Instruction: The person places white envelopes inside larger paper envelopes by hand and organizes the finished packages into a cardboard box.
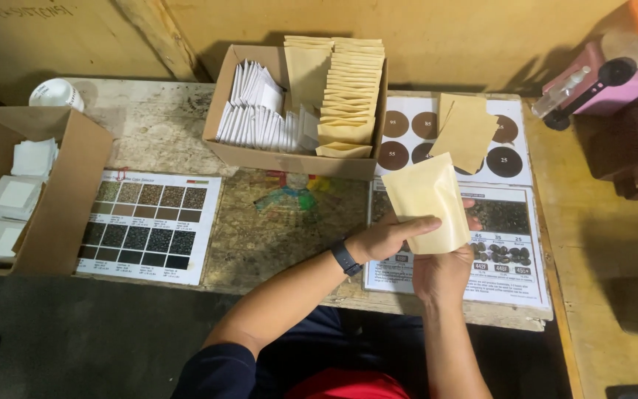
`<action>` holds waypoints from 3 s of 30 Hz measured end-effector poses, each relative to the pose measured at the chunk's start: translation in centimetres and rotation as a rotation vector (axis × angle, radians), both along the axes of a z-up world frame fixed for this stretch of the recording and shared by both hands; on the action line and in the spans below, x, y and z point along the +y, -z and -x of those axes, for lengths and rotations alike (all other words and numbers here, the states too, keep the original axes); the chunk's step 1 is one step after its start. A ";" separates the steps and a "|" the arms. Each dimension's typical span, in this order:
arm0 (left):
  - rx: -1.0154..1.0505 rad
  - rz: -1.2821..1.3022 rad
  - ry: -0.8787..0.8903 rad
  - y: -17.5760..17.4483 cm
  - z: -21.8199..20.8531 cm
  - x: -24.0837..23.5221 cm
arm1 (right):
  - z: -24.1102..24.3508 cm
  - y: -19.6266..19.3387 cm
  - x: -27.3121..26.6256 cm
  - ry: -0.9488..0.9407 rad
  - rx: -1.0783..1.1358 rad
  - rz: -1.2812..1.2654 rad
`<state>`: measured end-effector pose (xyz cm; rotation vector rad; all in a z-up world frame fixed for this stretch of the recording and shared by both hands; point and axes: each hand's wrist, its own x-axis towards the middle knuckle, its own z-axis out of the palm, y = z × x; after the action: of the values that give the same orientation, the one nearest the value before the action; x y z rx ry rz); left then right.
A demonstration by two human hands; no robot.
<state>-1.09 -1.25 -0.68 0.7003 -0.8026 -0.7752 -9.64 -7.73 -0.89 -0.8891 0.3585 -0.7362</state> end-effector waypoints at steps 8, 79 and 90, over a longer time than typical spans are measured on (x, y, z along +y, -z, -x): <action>-0.123 0.021 0.061 -1.8 -0.1 1.1 | 0.5 -0.3 -0.4 -0.137 -0.048 0.059; -0.640 -0.464 -1.661 -0.9 -15.4 17.0 | -33.6 0.9 4.2 -0.313 0.463 2.594; -0.773 -0.517 -1.718 -0.7 -15.9 17.1 | -31.2 -4.8 4.6 -0.500 0.471 2.424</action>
<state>14.79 15.81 0.05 1.7936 -0.3658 0.9619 21.56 -3.15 3.94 -3.2651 -0.6626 -0.1022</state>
